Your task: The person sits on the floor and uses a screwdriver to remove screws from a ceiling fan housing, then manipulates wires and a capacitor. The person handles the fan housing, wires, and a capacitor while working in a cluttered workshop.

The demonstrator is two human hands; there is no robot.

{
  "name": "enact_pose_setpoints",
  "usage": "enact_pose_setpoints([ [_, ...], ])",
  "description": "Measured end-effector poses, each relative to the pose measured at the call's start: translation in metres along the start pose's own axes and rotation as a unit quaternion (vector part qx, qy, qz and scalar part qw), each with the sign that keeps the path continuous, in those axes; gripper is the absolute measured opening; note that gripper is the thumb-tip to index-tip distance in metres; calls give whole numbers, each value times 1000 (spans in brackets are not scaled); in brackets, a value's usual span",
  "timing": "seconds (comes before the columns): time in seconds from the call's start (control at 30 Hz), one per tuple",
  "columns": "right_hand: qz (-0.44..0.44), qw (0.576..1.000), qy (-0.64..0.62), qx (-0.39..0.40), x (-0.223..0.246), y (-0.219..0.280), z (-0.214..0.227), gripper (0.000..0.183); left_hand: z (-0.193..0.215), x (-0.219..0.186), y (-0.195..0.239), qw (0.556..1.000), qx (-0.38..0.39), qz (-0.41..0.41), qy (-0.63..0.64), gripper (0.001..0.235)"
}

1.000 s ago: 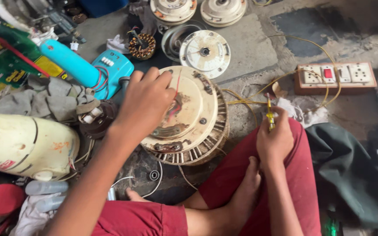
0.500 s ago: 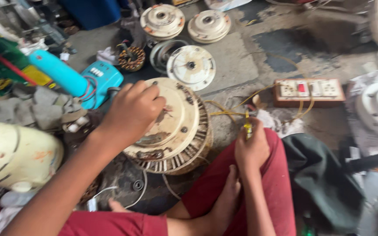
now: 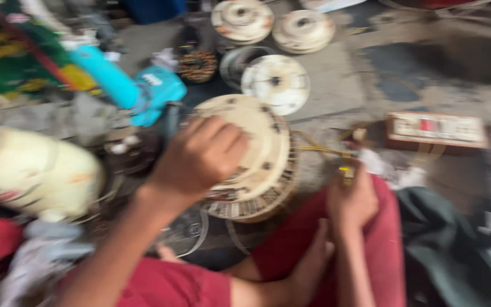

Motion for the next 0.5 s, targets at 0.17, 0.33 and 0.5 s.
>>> enact_pose_setpoints([
  [0.17,-26,999,10,32,-6,1,-11,28,28,28,37,950,-126,207,196,18],
  [0.33,6,1000,6,27,-7,3,-14,30,-40,66,73,817,-86,366,437,40],
  [0.5,51,996,34,62,2,5,-17,36,-118,69,92,700,-100,407,578,30],
])
Point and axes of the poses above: each hand's wrist, its own y-axis away from the middle knuckle, its own z-axis out of the back of the hand, x = y × z, the point moved 7 cm from there along -y, towards the middle knuckle, and after that the axes turned 1 degree about -y, right-handed, at the moved point
